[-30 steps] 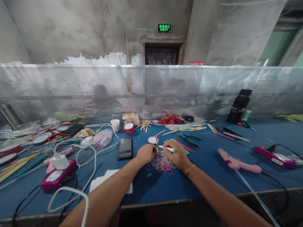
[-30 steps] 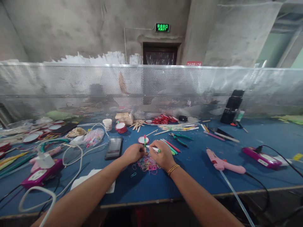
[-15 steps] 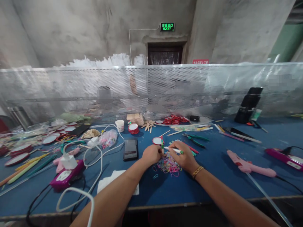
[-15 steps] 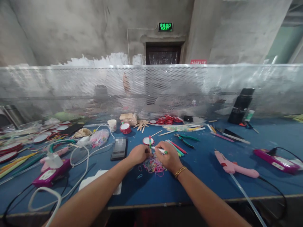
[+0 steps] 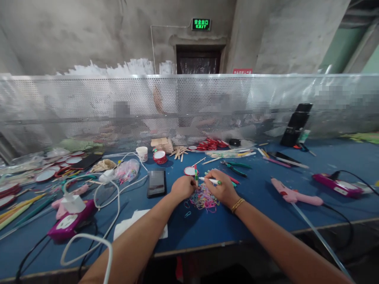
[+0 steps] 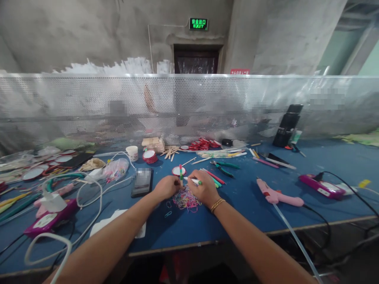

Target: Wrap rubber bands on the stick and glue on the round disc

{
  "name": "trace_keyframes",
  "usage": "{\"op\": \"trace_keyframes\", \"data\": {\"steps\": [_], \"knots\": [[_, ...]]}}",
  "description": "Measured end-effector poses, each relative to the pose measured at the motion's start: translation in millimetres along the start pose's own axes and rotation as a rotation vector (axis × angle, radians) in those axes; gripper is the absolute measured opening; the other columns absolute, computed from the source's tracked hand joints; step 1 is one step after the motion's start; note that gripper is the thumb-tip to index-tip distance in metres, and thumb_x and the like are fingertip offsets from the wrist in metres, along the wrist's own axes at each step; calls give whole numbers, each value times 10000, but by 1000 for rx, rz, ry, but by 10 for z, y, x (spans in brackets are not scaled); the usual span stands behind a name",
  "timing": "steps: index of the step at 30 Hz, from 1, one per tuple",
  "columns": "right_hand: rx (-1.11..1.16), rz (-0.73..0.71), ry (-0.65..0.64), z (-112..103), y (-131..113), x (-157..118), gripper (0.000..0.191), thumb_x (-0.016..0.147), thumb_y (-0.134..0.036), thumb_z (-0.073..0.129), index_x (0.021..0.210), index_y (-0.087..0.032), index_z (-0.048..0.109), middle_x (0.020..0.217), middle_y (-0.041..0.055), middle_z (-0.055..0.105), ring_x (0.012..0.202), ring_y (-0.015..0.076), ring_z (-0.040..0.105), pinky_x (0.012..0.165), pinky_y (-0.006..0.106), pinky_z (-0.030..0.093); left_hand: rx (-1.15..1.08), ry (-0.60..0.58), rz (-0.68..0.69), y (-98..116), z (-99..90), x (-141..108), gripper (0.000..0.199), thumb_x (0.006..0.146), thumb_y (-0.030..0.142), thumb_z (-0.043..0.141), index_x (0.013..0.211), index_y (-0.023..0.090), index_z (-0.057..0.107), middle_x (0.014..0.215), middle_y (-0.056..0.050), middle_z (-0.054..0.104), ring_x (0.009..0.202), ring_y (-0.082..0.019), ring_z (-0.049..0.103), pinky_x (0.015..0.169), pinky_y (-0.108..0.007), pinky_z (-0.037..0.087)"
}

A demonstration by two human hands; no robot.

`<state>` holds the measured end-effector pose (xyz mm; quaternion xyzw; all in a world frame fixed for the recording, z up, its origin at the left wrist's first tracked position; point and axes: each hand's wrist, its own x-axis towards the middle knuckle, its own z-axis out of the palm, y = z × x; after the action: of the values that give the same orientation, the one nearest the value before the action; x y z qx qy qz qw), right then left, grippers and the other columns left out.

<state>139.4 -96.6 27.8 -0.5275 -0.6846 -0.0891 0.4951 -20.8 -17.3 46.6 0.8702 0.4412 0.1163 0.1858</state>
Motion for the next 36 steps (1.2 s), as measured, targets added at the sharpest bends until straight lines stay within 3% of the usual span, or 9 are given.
{"op": "trace_keyframes", "data": {"steps": [36], "knots": [[23,-45,-14,8,-36,-11,173,874,-265,515,747,-200,613,713,37,614,699,165,540,678,282,402,4,18,30,-13,15,-23,156,749,332,642,842,229,711,855,-28,718,791,-164,631,675,-234,431]]}}
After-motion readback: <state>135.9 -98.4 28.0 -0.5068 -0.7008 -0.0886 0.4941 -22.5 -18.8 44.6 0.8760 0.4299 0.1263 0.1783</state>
